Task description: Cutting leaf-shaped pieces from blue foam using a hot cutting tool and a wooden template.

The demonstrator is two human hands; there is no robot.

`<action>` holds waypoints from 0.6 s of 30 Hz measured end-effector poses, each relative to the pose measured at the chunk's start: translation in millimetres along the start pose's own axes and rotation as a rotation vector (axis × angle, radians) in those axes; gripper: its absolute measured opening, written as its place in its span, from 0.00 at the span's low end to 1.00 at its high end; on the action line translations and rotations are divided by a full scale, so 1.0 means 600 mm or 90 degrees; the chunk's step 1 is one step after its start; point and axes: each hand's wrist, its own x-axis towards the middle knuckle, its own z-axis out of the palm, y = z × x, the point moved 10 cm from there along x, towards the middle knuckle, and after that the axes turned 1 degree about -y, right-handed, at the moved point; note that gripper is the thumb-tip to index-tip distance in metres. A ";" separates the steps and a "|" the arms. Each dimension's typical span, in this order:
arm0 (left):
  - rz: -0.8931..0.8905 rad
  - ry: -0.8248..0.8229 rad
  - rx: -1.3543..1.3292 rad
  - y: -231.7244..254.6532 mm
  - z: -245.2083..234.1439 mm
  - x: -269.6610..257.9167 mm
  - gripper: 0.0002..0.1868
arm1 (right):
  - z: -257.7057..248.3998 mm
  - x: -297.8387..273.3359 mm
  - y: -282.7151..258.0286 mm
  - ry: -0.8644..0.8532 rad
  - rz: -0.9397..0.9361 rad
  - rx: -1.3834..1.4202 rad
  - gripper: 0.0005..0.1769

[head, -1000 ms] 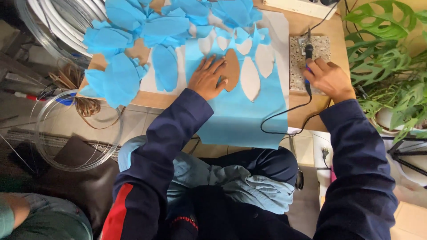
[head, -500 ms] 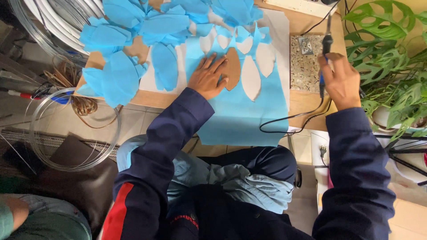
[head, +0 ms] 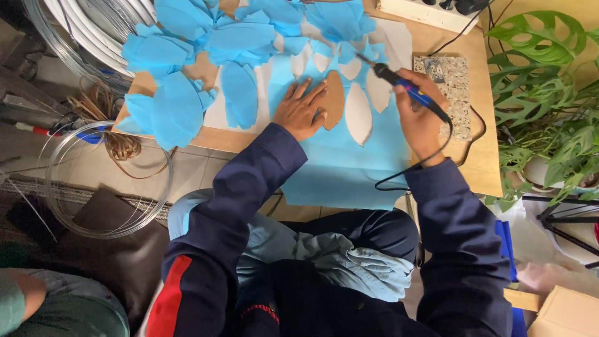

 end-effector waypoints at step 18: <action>0.025 -0.041 0.026 0.009 -0.006 0.021 0.21 | 0.060 -0.013 0.061 0.015 0.079 0.034 0.06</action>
